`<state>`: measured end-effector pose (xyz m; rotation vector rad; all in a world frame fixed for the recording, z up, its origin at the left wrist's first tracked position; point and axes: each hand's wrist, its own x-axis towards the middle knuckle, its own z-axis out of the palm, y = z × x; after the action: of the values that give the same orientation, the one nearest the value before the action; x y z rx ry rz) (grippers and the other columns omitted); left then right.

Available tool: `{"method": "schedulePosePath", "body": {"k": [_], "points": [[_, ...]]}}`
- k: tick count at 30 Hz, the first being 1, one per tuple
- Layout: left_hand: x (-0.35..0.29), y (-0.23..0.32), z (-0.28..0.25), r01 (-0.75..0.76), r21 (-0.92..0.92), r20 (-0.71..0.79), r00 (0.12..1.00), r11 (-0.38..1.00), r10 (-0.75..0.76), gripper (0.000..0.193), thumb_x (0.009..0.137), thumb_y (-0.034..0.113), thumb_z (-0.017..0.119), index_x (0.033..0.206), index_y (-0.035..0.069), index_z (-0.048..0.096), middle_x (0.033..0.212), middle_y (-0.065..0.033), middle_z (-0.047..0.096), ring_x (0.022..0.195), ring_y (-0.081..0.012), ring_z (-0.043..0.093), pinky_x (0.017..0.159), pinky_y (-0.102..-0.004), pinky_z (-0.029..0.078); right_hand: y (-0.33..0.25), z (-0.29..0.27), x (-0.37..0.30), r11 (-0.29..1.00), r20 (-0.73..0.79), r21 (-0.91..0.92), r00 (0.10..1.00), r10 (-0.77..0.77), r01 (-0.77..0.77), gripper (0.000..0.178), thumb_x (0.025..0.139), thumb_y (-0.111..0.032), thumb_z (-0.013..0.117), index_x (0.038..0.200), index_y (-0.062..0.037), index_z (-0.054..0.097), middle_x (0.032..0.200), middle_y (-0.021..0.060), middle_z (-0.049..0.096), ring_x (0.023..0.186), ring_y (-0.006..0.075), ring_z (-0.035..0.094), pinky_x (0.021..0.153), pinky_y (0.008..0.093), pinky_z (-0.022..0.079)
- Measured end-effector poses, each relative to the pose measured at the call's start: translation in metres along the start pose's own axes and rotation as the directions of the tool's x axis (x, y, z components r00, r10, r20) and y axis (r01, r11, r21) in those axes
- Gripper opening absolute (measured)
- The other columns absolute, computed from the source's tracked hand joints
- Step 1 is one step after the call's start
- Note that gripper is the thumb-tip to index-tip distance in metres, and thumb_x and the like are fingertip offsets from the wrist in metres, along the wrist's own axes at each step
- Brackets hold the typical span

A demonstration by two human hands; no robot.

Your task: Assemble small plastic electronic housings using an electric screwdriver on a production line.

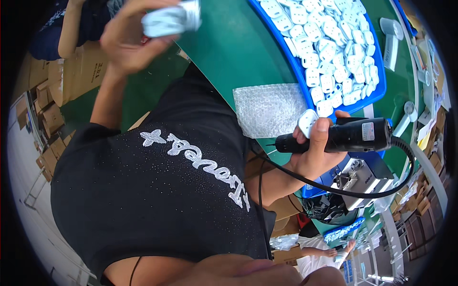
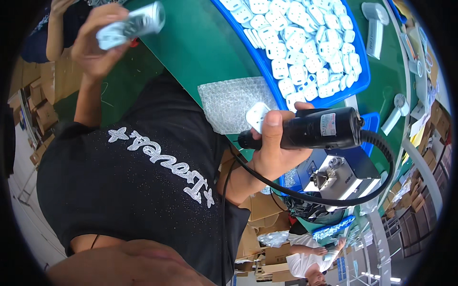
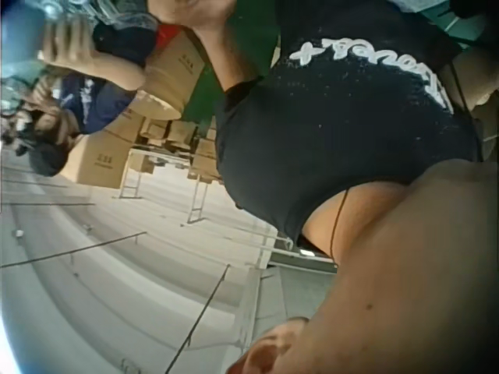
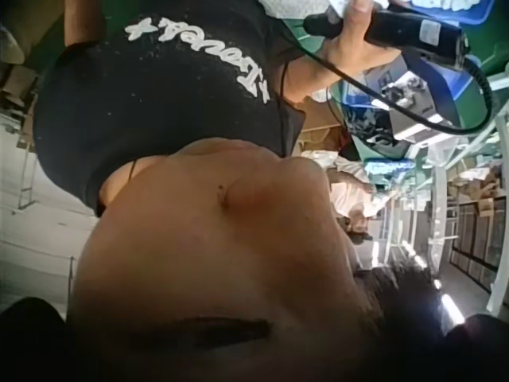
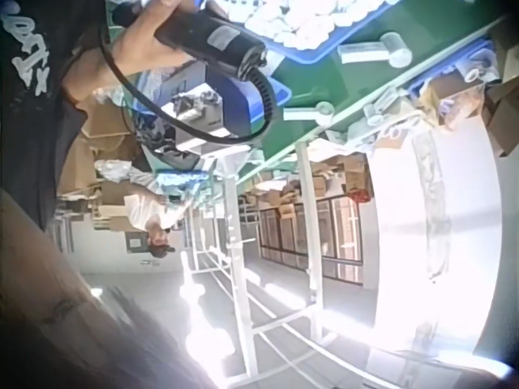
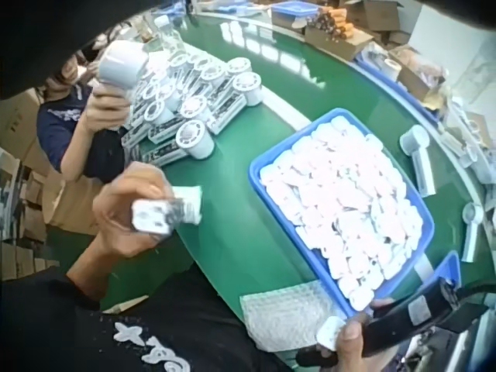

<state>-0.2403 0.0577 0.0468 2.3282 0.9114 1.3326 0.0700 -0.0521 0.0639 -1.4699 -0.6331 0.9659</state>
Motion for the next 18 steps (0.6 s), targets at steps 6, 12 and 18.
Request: {"method": "schedulePosePath", "body": {"k": [6, 12, 18], "points": [[0.020, 0.062, 0.093, 0.164, -0.467, 0.465, 0.882, 0.869, 0.084, 0.043, 0.089, 0.017, 0.064, 0.124, -0.007, 0.054, 0.113, -0.0214, 0.060, 0.100, -0.0316, 0.060, 0.087, -0.0411, 0.049, -0.004, -0.014, -0.026, 0.986, 0.051, 0.135, 0.993, -0.107, 0.100, 0.061, 0.083, -0.021, 0.074, 0.125, 0.0042, 0.039, 0.066, 0.0077, 0.053, 0.044, 0.0121, 0.046, 0.042, 0.0276, 0.042], [0.017, 0.101, 0.167, 0.049, -0.676, 0.329, 0.913, 0.735, 0.242, 0.064, 0.097, 0.045, 0.050, 0.134, -0.007, 0.046, 0.118, -0.0210, 0.056, 0.100, -0.0359, 0.057, 0.083, -0.0434, 0.048, 0.008, -0.023, -0.051, 0.917, -0.180, -0.250, 0.916, -0.359, 0.311, 0.055, 0.080, -0.022, 0.080, 0.119, 0.0018, 0.050, 0.082, 0.0033, 0.056, 0.065, 0.0110, 0.053, 0.056, 0.0232, 0.043], [0.020, 0.122, 0.190, 0.030, -0.660, 0.356, 0.893, 0.751, 0.277, 0.057, 0.099, 0.053, 0.039, 0.102, -0.001, 0.056, 0.095, -0.0190, 0.060, 0.073, -0.0310, 0.061, 0.064, -0.0385, 0.050, 0.021, -0.034, -0.059, 0.991, -0.239, -0.017, 0.962, -0.133, 0.133, 0.076, 0.080, -0.059, 0.072, 0.119, 0.0031, 0.049, 0.106, 0.0079, 0.055, 0.086, 0.0149, 0.055, 0.081, 0.0284, 0.045]]}}
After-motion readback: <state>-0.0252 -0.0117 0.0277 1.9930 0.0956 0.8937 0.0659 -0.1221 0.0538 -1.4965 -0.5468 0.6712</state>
